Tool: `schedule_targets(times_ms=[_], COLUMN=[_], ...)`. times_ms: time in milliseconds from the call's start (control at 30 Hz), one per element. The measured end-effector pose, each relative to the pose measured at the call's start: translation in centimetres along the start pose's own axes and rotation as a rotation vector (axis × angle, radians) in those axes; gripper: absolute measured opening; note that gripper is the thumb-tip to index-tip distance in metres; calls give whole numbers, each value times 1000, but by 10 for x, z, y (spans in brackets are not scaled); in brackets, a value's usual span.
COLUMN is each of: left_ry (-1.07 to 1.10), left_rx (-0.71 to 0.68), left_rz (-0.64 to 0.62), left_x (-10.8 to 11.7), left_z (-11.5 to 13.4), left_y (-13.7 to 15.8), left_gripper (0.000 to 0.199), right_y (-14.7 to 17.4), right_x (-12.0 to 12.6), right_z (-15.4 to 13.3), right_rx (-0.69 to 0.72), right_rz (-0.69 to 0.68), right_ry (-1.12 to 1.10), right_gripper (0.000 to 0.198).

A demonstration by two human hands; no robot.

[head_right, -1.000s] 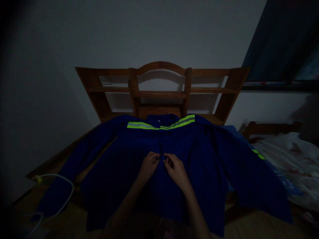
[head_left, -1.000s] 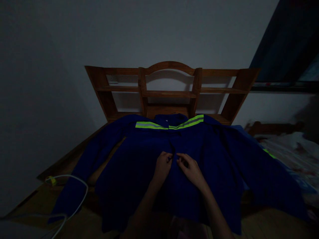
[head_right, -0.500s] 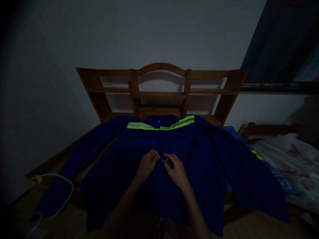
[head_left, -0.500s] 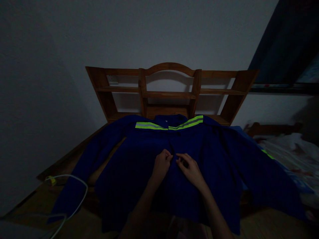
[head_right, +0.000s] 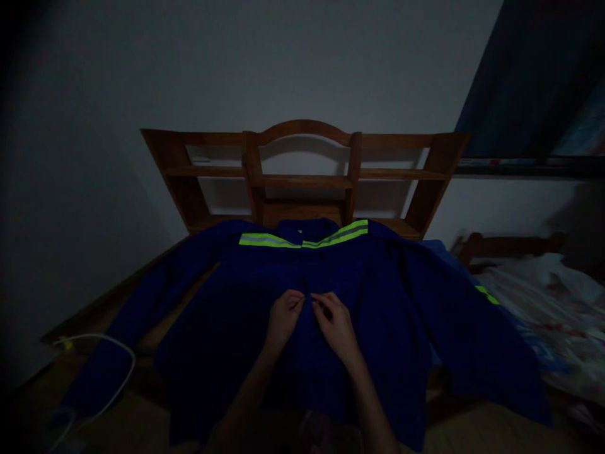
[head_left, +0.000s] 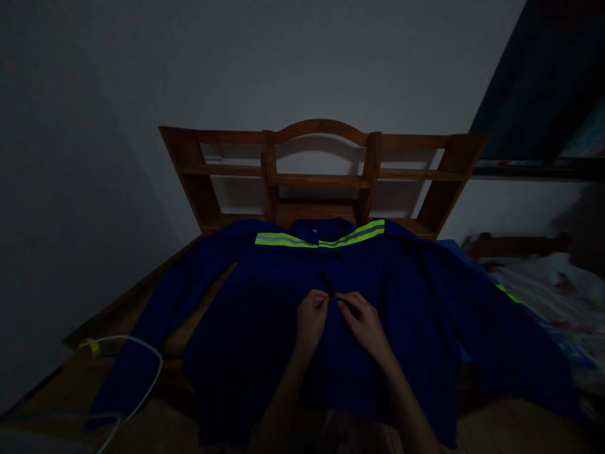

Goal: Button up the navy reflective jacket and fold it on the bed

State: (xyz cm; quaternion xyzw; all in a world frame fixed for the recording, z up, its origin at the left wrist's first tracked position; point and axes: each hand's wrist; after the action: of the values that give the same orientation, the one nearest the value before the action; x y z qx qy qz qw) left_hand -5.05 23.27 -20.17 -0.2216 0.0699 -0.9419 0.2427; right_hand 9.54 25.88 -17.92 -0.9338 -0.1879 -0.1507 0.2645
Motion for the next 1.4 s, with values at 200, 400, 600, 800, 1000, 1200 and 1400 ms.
schedule_targets(times_ms=[200,400,600,800,1000,1200,1400], left_ry=[107,68,143,194,212,178,150], left_rx=[5,-13,-19,-32,-41,-15,-17], left_rz=[-23,-32,5,8,31,52,72], left_x=[3,-5,-12,-12,-12,-9,-12], left_z=[4,13,5,1,0,2,0], left_y=[2,-8,0,4,4,7,6], left_gripper=[10,11,12,11,12,13,15], right_y=[0,-2,-3,-4,-20,-27,-18], right_x=[-1,1,-1,-1,2,-10,-12], right_z=[-4,-6,-6,-8,-18,-9,3], right_rx=[0,35,28,23,26,80,82], right_rz=[-30,70,46,29,-52,9,84], right_ry=[-5,-23,-26,-16,100,152,123], right_gripper=[30,30,30,28,24,23,20])
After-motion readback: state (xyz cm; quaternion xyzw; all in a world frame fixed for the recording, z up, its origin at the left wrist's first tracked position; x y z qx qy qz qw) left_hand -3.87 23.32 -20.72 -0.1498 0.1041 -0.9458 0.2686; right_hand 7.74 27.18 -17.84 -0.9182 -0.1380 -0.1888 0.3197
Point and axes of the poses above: each hand's wrist, its own y-axis away from the middle knuckle, its own x-axis out of the back of the hand, z = x × y, and after that the axes turned 7 degrees about -y, right-handed
